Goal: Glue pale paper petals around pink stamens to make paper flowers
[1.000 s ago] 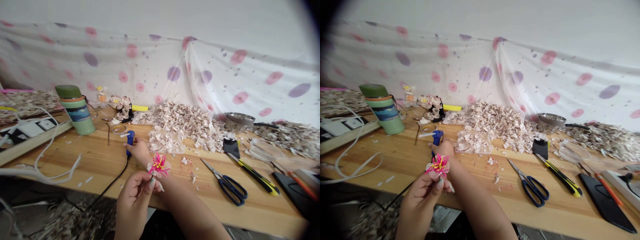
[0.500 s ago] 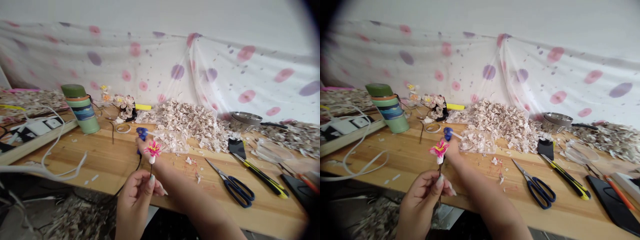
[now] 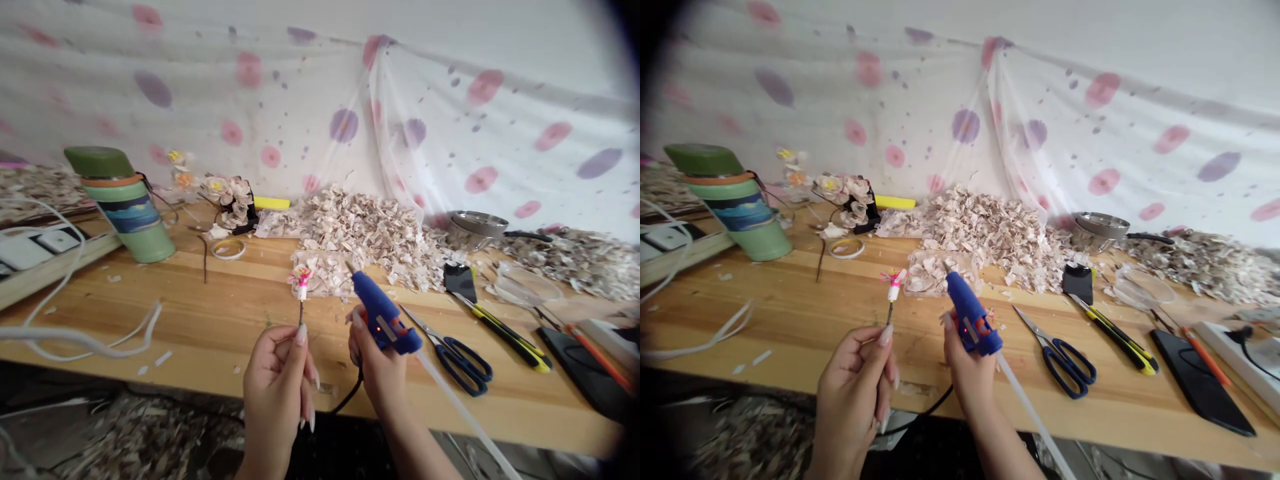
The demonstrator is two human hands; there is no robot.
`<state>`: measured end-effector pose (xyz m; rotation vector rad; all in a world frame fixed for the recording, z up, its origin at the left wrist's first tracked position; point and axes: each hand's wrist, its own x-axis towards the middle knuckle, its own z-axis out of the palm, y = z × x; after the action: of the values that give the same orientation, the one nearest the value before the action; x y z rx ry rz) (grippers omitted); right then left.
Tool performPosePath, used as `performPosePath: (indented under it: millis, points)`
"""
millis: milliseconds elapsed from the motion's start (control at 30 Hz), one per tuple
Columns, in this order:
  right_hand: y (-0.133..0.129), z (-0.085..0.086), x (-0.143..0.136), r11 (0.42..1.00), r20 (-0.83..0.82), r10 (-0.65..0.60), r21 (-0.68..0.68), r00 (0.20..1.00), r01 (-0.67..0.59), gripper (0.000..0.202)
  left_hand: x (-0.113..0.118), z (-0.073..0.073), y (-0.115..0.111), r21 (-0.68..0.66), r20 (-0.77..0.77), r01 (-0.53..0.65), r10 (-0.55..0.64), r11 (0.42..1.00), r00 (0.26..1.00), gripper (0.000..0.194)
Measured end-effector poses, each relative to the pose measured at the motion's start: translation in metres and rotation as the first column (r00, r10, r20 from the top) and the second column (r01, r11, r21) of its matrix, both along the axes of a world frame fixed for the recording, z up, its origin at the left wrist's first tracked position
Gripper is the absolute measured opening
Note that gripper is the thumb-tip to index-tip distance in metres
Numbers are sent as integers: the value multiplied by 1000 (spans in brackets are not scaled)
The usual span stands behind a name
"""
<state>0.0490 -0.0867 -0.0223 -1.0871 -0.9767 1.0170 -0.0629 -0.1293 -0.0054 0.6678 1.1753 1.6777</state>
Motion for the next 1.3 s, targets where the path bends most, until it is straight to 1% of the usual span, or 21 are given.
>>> performPosePath:
  millis: [67, 133, 200, 267, 367, 467, 600, 767, 900, 1033, 1300]
  points:
    - [-8, -14, 1, 999, 94, -24, -21, 995, 26, 30, 3, -4, 7, -3, 20, 5, -5, 1000, 1000, 37]
    - [-12, -21, 1, 998, 186, -69, 5, 980, 69, 24, 7, -8, 13, -7, 33, 0, 0, 1000, 999, 34]
    - [-13, -23, 1, 994, 263, -96, 71, 960, 80, 17, 11, -11, 18, -20, 21, -5, 5, 1000, 1000, 33]
    - [-12, -21, 2, 991, 315, -73, 127, 946, 34, 13, 14, -14, 20, -36, -4, -8, 8, 999, 1000, 33]
    - [-8, -18, 4, 989, 368, -17, 144, 930, -40, 9, 18, -15, 21, -45, -29, -9, 8, 999, 1000, 31]
    - [-7, -19, 5, 987, 408, -25, 156, 913, -43, 13, 21, -16, 19, -47, -40, -13, 11, 999, 999, 30]
    - [-7, -22, 3, 987, 418, -74, 161, 905, 6, 18, 22, -16, 18, -50, -49, -12, 9, 999, 999, 29]
    - [-7, -24, 3, 992, 416, -54, 127, 908, 1, 24, 22, -16, 17, -63, -56, -16, 13, 998, 998, 31]
    - [-7, -23, 3, 995, 404, -45, 103, 914, 3, 23, 23, -14, 16, -72, -63, -19, 14, 997, 998, 32]
    - [-8, -22, 2, 994, 383, -49, 108, 923, 8, 20, 24, -14, 15, -70, -70, -17, 12, 997, 997, 31]
    - [-7, -21, 1, 996, 340, -38, 85, 940, 10, 21, 24, -15, 14, -64, -76, -22, 17, 998, 997, 29]
